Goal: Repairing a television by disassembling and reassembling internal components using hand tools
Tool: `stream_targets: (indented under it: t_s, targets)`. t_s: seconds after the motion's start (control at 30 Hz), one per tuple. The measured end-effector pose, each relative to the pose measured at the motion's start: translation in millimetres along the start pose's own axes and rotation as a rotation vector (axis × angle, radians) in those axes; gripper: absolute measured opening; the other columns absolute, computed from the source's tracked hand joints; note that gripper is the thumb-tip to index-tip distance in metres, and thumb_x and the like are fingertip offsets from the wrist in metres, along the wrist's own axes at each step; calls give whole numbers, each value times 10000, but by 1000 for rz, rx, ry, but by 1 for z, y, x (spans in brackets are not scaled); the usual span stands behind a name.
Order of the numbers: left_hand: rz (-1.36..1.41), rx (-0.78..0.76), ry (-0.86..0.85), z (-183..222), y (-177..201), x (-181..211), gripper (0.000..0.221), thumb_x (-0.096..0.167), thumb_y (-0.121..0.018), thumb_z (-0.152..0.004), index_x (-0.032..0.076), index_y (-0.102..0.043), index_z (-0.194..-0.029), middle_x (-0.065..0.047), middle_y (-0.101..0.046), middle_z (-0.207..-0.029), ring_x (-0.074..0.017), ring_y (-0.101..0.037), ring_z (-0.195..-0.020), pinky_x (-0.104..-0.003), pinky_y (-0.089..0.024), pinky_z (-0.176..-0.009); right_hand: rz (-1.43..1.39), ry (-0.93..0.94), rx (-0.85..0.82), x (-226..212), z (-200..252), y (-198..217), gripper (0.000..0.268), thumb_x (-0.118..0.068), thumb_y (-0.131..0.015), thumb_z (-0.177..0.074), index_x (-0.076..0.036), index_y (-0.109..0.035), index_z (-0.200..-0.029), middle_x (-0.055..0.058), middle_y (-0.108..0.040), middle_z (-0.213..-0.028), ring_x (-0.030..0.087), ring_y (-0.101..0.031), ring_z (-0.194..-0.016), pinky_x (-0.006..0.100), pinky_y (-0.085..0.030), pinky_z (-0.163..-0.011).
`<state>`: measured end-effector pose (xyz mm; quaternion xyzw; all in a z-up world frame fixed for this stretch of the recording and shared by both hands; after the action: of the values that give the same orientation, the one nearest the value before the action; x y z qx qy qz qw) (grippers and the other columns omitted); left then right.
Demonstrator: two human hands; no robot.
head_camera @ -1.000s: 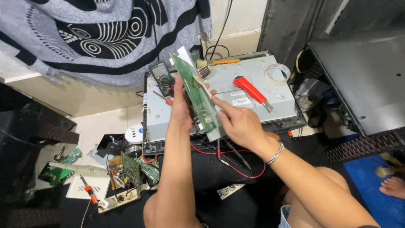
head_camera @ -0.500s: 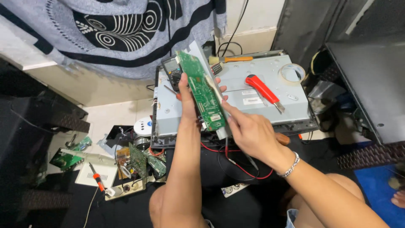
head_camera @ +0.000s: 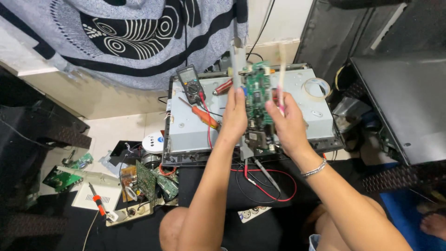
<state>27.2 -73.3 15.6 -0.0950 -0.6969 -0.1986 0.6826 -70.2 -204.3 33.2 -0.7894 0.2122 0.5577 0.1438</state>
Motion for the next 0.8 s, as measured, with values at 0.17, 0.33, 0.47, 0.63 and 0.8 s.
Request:
stream_targets:
  t_s: [0.17,0.33,0.47,0.63,0.8]
  targets:
    - [92,0,-77,12,4,13,660,478,-376,-1065,22,-435,-1538,-282,-412,-1574,-388,-328,-1503,-500,-207,-1273,-2,-28,114,-12,1,4,103,-158,-745,-982,-135,-657,-1030,-86,-529,-747,30,-480,-698,177,-403,-668]
    - [128,-9,-23,5,-4,-10,754,596,-369,-1048,26,-447,-1535,-237,-410,-1588,-335,-327,-1510,-477,-190,-1278,59,-3,75,-46,5,-4,176,-132,-778,-948,-99,-697,-1101,4,-689,-851,76,-563,-783,273,-520,-800]
    - [188,9,-126,-1,-8,-19,689,515,-374,-1090,-21,-467,-1514,-268,-417,-1570,-353,-327,-1505,-496,-203,-1276,36,37,67,-43,4,-3,193,-55,-790,-903,-84,-708,-1075,12,-703,-852,74,-591,-801,281,-537,-832]
    - [144,8,-138,0,-8,-19,690,520,-370,-1092,-16,-470,-1515,-255,-427,-1570,-344,-345,-1501,-489,-206,-1273,40,65,66,-30,3,3,181,-22,-775,-894,-71,-722,-1060,38,-734,-873,85,-614,-821,293,-548,-837]
    - [119,-37,-125,5,-6,-12,729,537,-368,-1085,-40,-432,-1526,-270,-384,-1589,-369,-304,-1513,-496,-180,-1281,44,73,59,-36,5,2,167,-17,-751,-916,-49,-717,-1076,56,-735,-896,102,-613,-837,324,-551,-858]
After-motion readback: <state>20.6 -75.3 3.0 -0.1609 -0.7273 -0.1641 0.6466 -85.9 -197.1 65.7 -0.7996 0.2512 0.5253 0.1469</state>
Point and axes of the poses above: each hand's wrist, its own z-axis away from the middle knuckle, its own y-axis out of the back of the hand, x = y × z, the point moved 8 cm from there along -z, towards the middle knuckle
